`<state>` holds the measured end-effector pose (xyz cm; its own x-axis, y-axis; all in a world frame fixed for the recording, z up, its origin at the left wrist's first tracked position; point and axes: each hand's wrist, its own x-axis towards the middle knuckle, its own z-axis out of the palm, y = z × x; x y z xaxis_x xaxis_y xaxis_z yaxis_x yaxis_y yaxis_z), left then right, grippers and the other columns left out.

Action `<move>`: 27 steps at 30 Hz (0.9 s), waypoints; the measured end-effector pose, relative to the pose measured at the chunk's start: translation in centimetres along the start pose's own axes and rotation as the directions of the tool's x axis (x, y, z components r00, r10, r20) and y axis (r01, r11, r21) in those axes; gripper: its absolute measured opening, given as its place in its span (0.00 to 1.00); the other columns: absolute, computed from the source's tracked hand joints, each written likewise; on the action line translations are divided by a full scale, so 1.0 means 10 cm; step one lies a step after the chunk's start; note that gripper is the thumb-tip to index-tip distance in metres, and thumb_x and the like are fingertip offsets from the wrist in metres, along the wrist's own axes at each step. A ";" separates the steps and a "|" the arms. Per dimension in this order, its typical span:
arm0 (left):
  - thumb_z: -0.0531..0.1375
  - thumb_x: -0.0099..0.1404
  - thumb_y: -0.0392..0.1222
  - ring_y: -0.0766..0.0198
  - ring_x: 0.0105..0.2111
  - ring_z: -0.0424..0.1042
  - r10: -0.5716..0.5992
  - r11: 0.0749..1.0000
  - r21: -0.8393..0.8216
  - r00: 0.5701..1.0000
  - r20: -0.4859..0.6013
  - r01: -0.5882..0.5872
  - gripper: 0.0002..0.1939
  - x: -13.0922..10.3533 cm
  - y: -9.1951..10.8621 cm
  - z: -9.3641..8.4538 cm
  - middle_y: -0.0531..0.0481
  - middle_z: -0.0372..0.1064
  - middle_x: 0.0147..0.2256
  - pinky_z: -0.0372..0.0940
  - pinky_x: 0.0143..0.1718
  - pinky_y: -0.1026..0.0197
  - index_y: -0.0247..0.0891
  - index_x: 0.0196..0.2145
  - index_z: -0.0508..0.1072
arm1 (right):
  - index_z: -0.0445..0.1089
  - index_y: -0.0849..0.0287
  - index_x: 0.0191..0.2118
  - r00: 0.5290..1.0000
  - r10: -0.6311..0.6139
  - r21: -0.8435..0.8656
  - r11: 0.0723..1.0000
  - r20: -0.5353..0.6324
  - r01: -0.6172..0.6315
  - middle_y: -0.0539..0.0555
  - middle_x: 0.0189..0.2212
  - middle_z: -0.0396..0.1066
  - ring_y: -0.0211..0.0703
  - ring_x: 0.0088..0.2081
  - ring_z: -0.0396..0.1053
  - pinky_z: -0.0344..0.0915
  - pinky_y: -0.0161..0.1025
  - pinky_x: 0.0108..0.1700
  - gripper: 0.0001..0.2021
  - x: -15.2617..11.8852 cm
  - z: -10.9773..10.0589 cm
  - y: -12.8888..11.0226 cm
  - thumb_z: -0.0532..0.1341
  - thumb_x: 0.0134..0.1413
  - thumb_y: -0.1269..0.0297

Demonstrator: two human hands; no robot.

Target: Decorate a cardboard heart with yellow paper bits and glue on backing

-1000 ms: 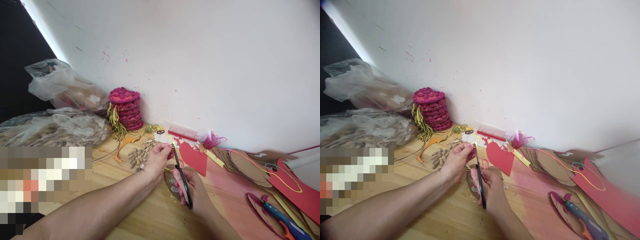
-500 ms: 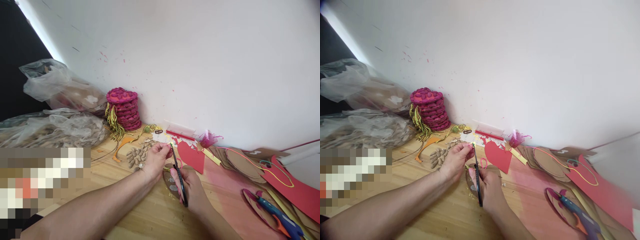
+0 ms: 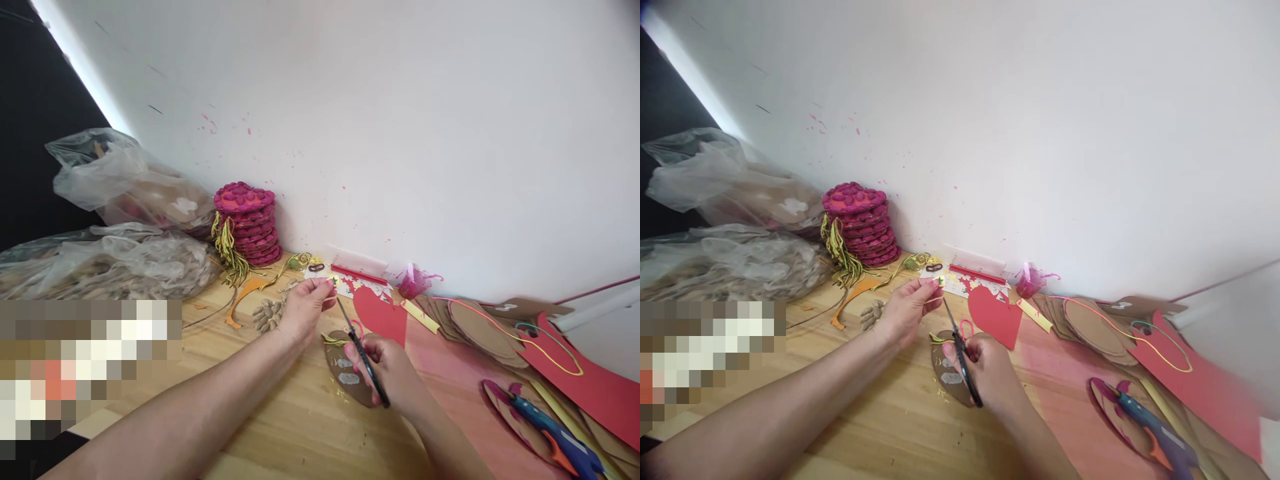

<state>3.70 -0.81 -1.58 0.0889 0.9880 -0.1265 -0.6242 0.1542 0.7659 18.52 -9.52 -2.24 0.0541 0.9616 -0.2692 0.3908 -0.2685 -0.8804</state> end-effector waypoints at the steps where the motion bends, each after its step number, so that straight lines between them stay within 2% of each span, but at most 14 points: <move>1: 0.73 0.43 0.48 0.70 0.26 0.69 -0.025 1.000 0.014 0.999 0.025 0.025 0.19 0.01 0.03 -0.01 0.52 0.70 0.25 0.66 0.32 0.66 0.33 0.26 0.74 | 0.66 0.60 0.25 1.000 0.007 0.014 1.000 -0.011 -0.007 0.42 0.13 0.57 0.29 0.09 0.55 0.49 0.28 0.11 0.20 0.02 -0.06 0.00 0.64 0.49 0.46; 4: 0.73 0.42 0.48 0.69 0.25 0.70 -0.179 0.979 0.127 0.972 0.153 0.160 0.19 0.02 0.08 -0.02 0.48 0.73 0.26 0.66 0.30 0.66 0.32 0.27 0.74 | 0.67 0.61 0.26 0.994 -0.049 0.123 0.991 -0.096 0.060 0.43 0.14 0.60 0.29 0.11 0.59 0.50 0.28 0.13 0.19 0.07 -0.22 0.00 0.65 0.49 0.47; 7: 0.73 0.43 0.48 0.70 0.23 0.70 -0.360 0.912 0.303 0.892 0.273 0.276 0.19 -0.02 0.06 -0.02 0.48 0.73 0.25 0.64 0.27 0.67 0.32 0.27 0.74 | 0.69 0.61 0.28 0.986 -0.099 0.253 0.959 -0.133 0.130 0.45 0.18 0.66 0.30 0.13 0.62 0.51 0.28 0.15 0.18 0.10 -0.31 0.01 0.67 0.47 0.49; 9: 0.72 0.45 0.48 0.71 0.22 0.69 -0.419 0.875 0.397 0.844 0.335 0.277 0.18 -0.05 0.03 -0.03 0.48 0.73 0.24 0.63 0.26 0.68 0.31 0.26 0.74 | 0.70 0.61 0.29 0.985 -0.119 0.302 0.941 -0.123 0.151 0.47 0.20 0.68 0.30 0.14 0.63 0.51 0.29 0.15 0.16 0.10 -0.33 0.01 0.68 0.47 0.51; 12: 0.71 0.49 0.47 0.72 0.21 0.67 -0.444 0.844 0.485 0.805 0.394 0.228 0.16 -0.07 0.00 -0.04 0.49 0.72 0.23 0.62 0.26 0.68 0.31 0.26 0.74 | 0.71 0.62 0.31 0.987 -0.141 0.332 0.930 -0.075 0.158 0.48 0.22 0.70 0.29 0.14 0.63 0.51 0.29 0.15 0.15 0.10 -0.33 0.03 0.68 0.47 0.53; 19: 0.68 0.52 0.44 0.71 0.22 0.66 -0.450 0.796 0.593 0.776 0.442 0.124 0.11 -0.09 0.00 -0.05 0.52 0.72 0.22 0.58 0.25 0.68 0.33 0.25 0.74 | 0.70 0.61 0.31 0.997 -0.077 0.302 0.950 -0.029 0.082 0.46 0.21 0.70 0.30 0.13 0.63 0.51 0.28 0.13 0.13 0.08 -0.27 0.01 0.70 0.43 0.58; 23: 0.67 0.53 0.43 0.72 0.22 0.64 -0.408 0.739 0.674 0.797 0.446 0.001 0.09 -0.10 0.01 -0.06 0.53 0.71 0.23 0.53 0.23 0.69 0.33 0.27 0.74 | 0.69 0.61 0.29 0.998 -0.042 0.298 0.953 -0.040 0.052 0.45 0.19 0.69 0.30 0.12 0.62 0.50 0.27 0.13 0.12 0.06 -0.23 -0.03 0.69 0.42 0.60; 27: 0.67 0.53 0.43 0.71 0.22 0.64 -0.413 0.769 0.636 0.812 0.413 0.067 0.10 -0.12 0.00 -0.03 0.53 0.70 0.22 0.55 0.24 0.69 0.33 0.26 0.73 | 0.68 0.61 0.29 0.996 -0.056 0.329 0.941 -0.073 0.077 0.46 0.19 0.70 0.29 0.12 0.62 0.52 0.27 0.14 0.11 0.05 -0.19 -0.02 0.68 0.44 0.60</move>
<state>3.39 -1.99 -1.66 0.6505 0.7429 -0.1580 0.0197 0.1915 0.9813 20.25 -8.84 -1.49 0.0991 0.9766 -0.1907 0.0697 -0.1980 -0.9777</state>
